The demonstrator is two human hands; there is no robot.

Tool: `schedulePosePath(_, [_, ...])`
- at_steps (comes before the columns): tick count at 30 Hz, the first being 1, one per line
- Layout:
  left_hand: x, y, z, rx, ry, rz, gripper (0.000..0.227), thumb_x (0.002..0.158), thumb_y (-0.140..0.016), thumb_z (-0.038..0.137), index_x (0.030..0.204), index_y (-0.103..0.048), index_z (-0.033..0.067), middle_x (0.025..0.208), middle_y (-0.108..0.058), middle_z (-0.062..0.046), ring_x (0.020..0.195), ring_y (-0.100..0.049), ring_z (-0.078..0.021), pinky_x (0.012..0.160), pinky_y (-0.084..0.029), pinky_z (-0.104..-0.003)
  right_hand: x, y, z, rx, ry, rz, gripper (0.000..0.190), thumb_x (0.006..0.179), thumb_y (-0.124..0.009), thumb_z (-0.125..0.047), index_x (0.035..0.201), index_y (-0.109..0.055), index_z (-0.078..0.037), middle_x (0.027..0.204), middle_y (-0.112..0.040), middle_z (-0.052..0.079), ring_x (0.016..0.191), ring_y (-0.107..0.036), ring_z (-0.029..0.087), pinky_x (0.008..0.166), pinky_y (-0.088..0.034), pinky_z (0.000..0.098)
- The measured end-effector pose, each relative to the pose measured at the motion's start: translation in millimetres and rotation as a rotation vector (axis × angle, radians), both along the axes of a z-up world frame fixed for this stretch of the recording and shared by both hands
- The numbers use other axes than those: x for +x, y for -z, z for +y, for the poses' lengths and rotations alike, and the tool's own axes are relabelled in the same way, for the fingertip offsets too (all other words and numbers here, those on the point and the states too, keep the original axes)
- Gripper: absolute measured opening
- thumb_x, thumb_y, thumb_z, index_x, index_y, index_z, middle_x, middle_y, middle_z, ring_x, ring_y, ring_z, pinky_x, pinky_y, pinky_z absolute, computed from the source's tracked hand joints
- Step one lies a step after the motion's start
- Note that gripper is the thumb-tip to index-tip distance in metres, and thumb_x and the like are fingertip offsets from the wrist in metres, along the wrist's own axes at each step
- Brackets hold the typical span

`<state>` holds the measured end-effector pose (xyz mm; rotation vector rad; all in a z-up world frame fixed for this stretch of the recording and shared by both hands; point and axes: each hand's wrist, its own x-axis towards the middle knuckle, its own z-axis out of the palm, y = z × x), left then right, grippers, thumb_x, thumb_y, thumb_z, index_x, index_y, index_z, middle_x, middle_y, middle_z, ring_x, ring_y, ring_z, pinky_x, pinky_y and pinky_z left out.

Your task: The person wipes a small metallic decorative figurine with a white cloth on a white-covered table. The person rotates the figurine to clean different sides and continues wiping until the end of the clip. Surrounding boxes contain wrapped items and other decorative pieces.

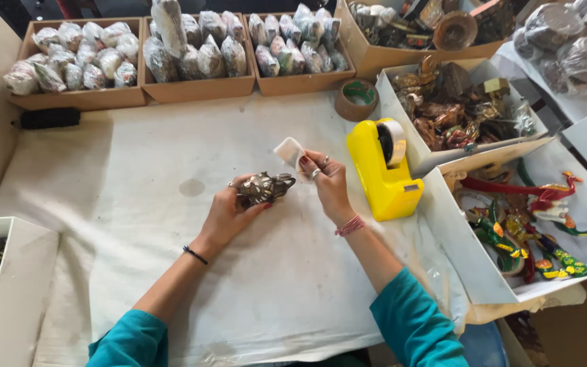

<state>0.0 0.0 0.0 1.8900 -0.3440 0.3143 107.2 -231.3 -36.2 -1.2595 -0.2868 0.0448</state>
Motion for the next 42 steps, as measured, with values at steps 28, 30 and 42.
schedulePosePath(28, [-1, 1, -1, 0.026, -0.101, 0.04, 0.053, 0.087, -0.081, 0.011, 0.131, -0.058, -0.0053, 0.114, -0.071, -0.014, 0.099, -0.073, -0.0167, 0.084, -0.061, -0.03, -13, -12, 1, -0.431, -0.162, -0.261, 0.02, 0.096, -0.075, -0.009, 0.112, -0.077, 0.001, 0.101, -0.076, 0.003, 0.092, -0.064, 0.006, 0.084, -0.054, 0.0243])
schedulePosePath(30, [3, 11, 1, -0.141, -0.028, 0.006, 0.051, 0.09, -0.077, 0.012, 0.133, -0.054, -0.0048, 0.121, -0.067, -0.014, 0.107, -0.072, -0.0178, 0.087, -0.064, -0.03, -24, -27, 5, -0.669, 0.091, -0.564, 0.02, 0.089, -0.078, -0.009, 0.109, -0.079, -0.003, 0.104, -0.077, 0.012, 0.1, -0.072, 0.018, 0.087, -0.055, 0.0305])
schedulePosePath(42, [-5, 3, 0, 0.147, -0.188, -0.119, 0.054, 0.086, -0.084, 0.028, 0.128, -0.062, 0.0019, 0.122, -0.068, -0.018, 0.113, -0.067, -0.0333, 0.095, -0.054, -0.039, -23, -13, 3, -0.846, 0.136, -0.668, 0.014, 0.104, -0.069, -0.013, 0.105, -0.074, -0.001, 0.109, -0.073, 0.016, 0.093, -0.072, 0.03, 0.082, -0.056, 0.0381])
